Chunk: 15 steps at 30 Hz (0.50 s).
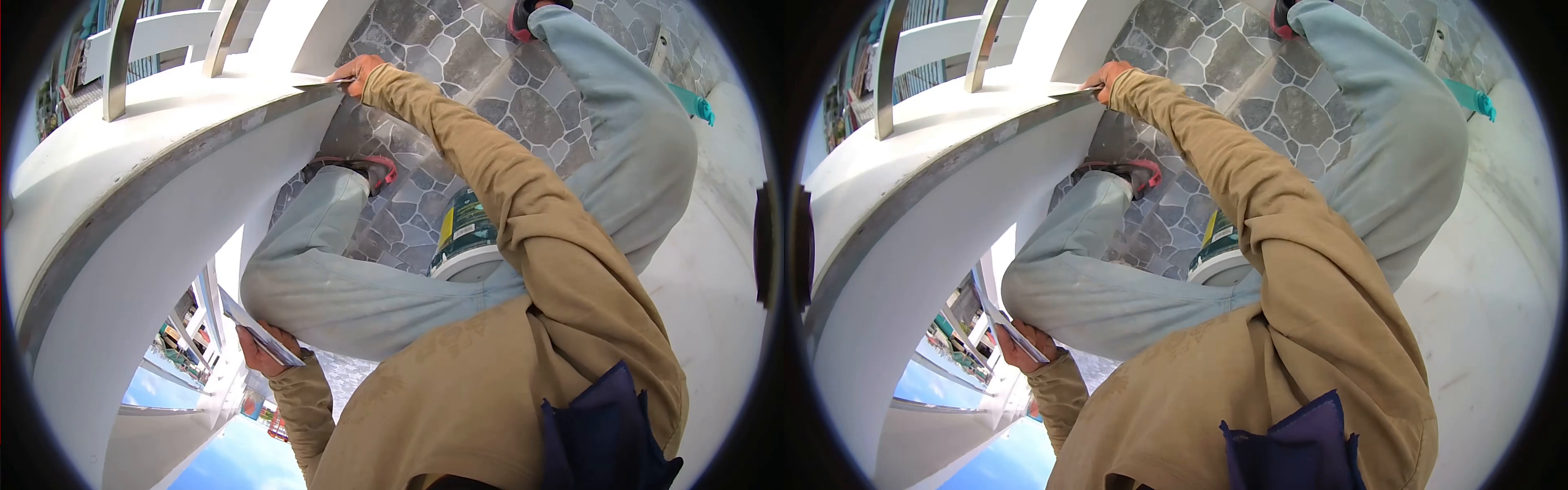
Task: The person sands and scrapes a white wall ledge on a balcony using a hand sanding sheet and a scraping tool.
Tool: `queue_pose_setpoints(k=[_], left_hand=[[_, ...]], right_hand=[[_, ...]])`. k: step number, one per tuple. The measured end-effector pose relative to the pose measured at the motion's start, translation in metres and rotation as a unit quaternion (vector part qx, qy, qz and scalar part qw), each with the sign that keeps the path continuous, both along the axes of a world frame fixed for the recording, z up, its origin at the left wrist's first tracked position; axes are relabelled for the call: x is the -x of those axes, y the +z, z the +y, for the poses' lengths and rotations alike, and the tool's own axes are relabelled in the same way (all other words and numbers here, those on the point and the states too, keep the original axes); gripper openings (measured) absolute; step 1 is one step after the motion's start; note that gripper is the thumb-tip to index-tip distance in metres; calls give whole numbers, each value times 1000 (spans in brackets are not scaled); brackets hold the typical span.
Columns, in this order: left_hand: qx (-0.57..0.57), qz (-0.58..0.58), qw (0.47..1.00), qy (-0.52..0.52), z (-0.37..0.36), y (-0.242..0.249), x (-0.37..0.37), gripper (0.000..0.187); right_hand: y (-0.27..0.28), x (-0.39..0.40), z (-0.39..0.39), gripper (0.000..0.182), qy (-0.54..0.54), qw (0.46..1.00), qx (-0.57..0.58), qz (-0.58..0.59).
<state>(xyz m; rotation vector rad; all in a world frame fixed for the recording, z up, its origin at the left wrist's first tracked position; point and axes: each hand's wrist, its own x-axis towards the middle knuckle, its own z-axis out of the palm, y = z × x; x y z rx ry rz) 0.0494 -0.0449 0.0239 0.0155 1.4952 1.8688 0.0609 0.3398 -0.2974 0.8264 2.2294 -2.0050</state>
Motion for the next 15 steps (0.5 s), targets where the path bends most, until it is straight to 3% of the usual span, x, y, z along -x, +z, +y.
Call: queue_pose_setpoints(k=[3,5,6,8,12,13,15], left_hand=[[26,20,999,7,3,0,-4,31],[55,46,997,43,6,0,-5,30],[57,46,996,42,10,1,-8,30],[117,21,973,199,22,3,-13,31],[124,4,980,155,12,3,-5,34],[126,-10,981,150,-1,1,-1,35],[130,-25,980,146,-3,4,1,37]], right_hand=[[-1,-8,28,41,-66,996,53,-14],[6,-7,37,38,-99,979,-10,-180],[2,-3,36,38,-99,979,-7,-180],[-11,17,35,41,-18,971,-64,-229],[-23,53,26,47,-17,958,-56,-279],[-23,64,29,49,63,943,-89,-314],[-34,73,24,49,54,948,-86,-303]])
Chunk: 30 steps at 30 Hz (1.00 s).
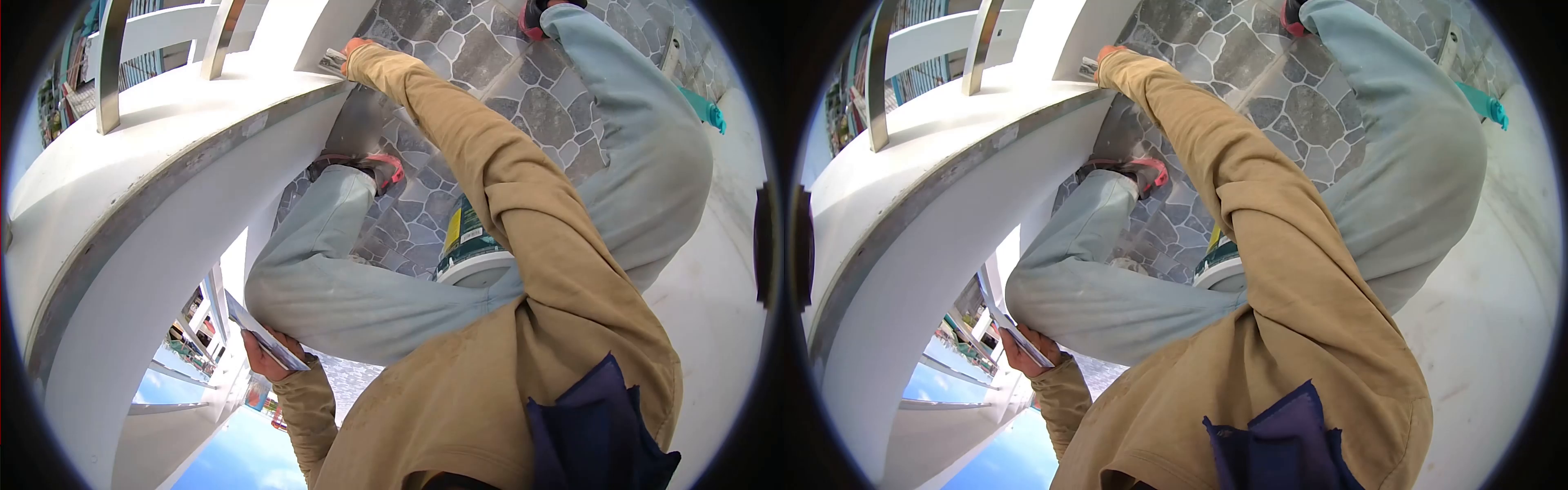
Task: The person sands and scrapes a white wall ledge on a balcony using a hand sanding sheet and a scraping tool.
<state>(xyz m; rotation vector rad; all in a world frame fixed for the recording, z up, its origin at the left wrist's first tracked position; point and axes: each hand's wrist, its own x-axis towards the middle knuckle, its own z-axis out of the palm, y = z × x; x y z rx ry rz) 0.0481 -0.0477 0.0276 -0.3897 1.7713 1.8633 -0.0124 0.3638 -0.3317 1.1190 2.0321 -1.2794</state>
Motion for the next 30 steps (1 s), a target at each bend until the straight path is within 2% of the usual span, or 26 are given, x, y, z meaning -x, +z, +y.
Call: queue_pose_setpoints(k=[3,5,6,8,11,15,20,24,27,29,30], left_hand=[[-11,-19,1000,-18,1,0,1,38],[-129,-29,979,-155,0,-2,4,38],[-131,-28,979,-154,2,-2,2,38],[-91,10,993,-79,6,0,-4,38],[-142,-3,982,-127,1,-4,0,39],[-149,3,981,-122,2,-4,-1,38],[-124,23,984,-122,-3,-6,-1,37],[-80,49,990,-105,-13,-10,1,36],[-96,1,989,-116,2,-5,-2,36],[39,39,997,54,35,1,-14,36],[40,39,997,53,32,1,-13,36]], right_hand=[[3,4,0,51,10,1000,3,3],[12,-1,-1,51,4,999,20,43],[18,-2,-1,51,6,999,18,43],[34,-5,0,51,6,996,35,82],[59,-7,1,50,7,994,20,110],[79,-11,3,50,-10,988,48,149],[114,-13,8,49,34,981,22,191],[109,-3,21,46,-26,982,33,182],[96,4,20,46,-23,990,-5,139],[93,9,15,46,-25,989,-18,143],[94,12,13,47,-13,992,-16,126]])
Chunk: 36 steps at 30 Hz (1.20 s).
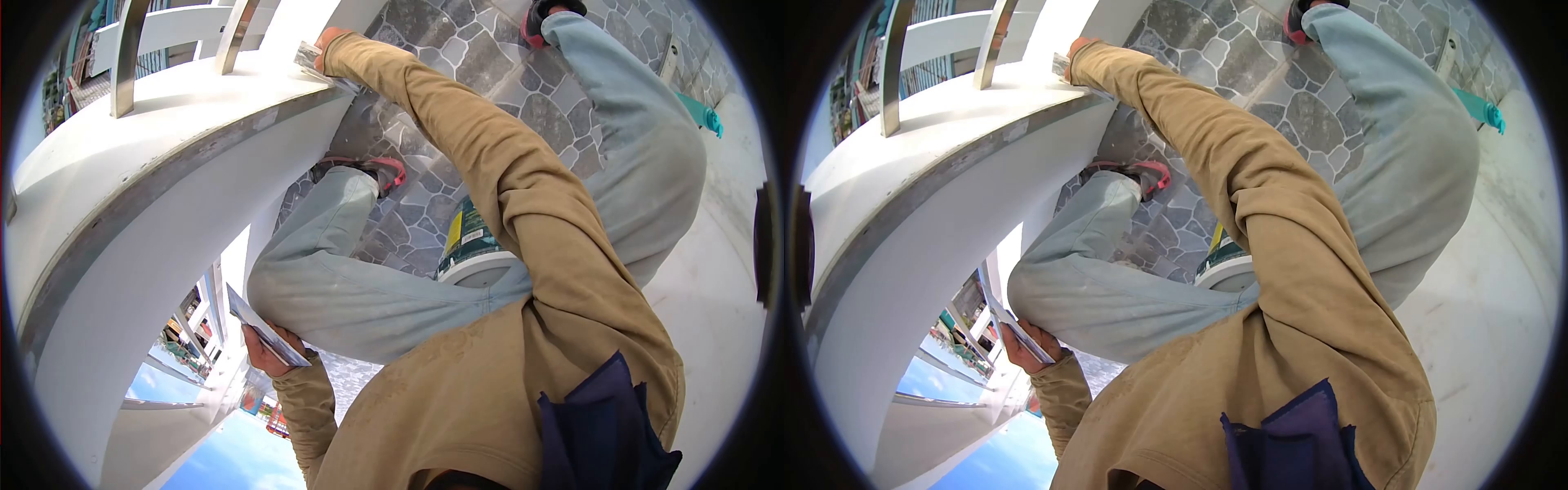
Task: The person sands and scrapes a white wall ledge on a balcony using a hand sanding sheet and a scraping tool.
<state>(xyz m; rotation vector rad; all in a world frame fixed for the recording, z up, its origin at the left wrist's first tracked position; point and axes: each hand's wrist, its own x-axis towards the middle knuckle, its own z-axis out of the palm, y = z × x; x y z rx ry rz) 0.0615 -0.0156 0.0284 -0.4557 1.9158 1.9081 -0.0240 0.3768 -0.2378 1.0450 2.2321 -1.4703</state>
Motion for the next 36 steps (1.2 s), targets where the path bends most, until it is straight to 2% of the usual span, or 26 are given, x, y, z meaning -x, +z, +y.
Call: queue_pose_setpoints(k=[3,5,13,15,17,18,19,21,22,24,26,27,29,30,31,34,35,36], left_hand=[[-10,-1,999,-53,-19,-3,6,37],[-67,-29,992,-108,-24,-4,9,38],[-61,-38,995,-75,-22,-3,9,42],[-60,-37,996,-61,-22,-4,9,43],[-40,-32,998,-34,-20,-5,8,45],[-40,-31,998,-33,-21,-5,8,45],[-54,-30,997,-50,-24,-5,8,42],[-69,-30,995,-69,-18,-4,6,40],[-35,2,998,-54,-5,0,1,36],[0,32,999,-39,-4,0,0,32],[-25,13,993,-115,-24,-2,7,31],[-24,14,993,-113,-24,-2,6,31],[-55,6,987,-148,-23,-3,7,30],[-55,5,987,-148,-21,-2,7,30],[-64,-11,991,-114,-19,0,6,31],[-75,-38,994,-68,-36,-5,12,36],[-72,-51,994,-58,-37,-6,13,39],[-75,-50,994,-57,-38,-7,12,39]], right_hand=[[1,6,-6,50,26,1000,0,-7],[3,6,-8,52,38,999,-3,2],[36,-32,-9,52,27,981,107,158],[25,-44,-15,50,10,978,85,188],[8,-55,-9,47,-18,971,130,202],[30,-67,0,41,-29,991,62,119],[22,-67,-1,41,-27,990,62,120],[-15,-62,-4,38,-108,986,52,118],[-42,-55,-12,36,-112,977,67,166],[-40,-54,-25,36,-136,970,84,181],[-23,-64,-38,36,-143,961,162,175],[-25,-67,-50,36,-141,960,164,175],[-43,-73,-80,37,-136,947,64,282],[-52,-77,-86,37,-135,926,-70,345],[-64,-84,-82,37,-135,927,-70,343],[-68,-105,-54,32,-166,939,118,277],[-66,-101,-47,32,-163,940,117,277],[-65,-95,-39,33,-156,969,73,179]])
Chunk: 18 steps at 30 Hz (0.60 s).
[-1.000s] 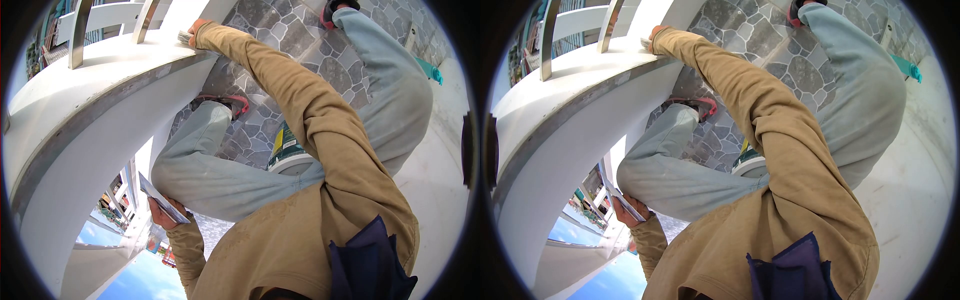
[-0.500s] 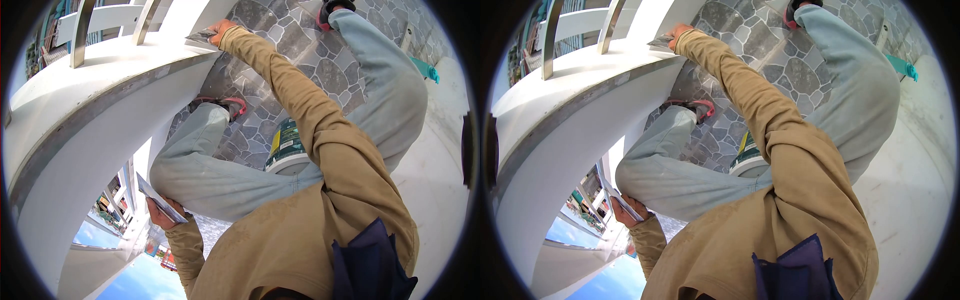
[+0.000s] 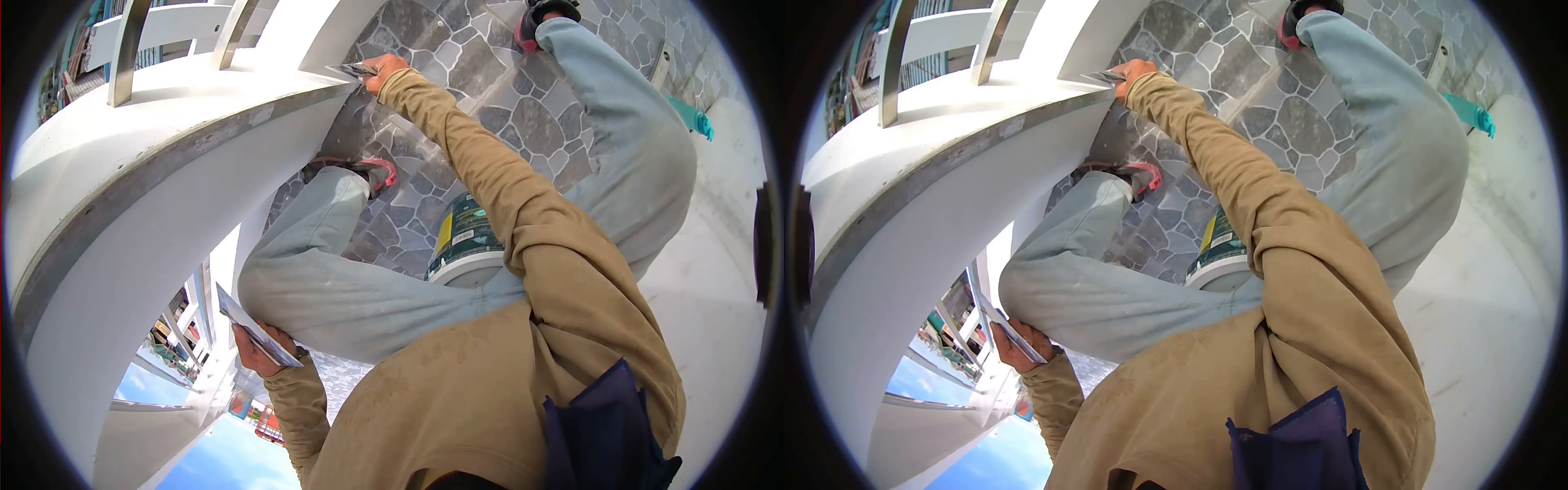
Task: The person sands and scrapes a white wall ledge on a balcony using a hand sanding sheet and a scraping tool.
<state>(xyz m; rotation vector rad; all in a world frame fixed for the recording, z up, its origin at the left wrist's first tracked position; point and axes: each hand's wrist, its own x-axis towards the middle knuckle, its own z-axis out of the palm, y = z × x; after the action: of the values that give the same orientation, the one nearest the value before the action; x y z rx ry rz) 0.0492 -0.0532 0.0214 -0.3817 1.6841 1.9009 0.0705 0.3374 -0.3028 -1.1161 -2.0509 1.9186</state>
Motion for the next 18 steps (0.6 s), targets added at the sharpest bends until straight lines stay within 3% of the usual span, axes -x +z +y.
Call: queue_pose_setpoints(k=[1,5,9,14,18], left_hand=[[-5,1,1000,-4,1,0,-1,41],[36,17,998,50,31,8,-10,46],[85,29,989,118,20,2,-6,46],[31,2,999,37,21,6,-7,46],[5,3,999,32,15,3,-4,46]], right_hand=[[2,7,5,35,10,994,-29,-107],[22,38,9,41,92,972,-9,-215],[53,56,13,41,135,973,1,-186],[91,72,25,47,187,976,-44,-108],[123,64,35,49,150,987,-55,-18]])
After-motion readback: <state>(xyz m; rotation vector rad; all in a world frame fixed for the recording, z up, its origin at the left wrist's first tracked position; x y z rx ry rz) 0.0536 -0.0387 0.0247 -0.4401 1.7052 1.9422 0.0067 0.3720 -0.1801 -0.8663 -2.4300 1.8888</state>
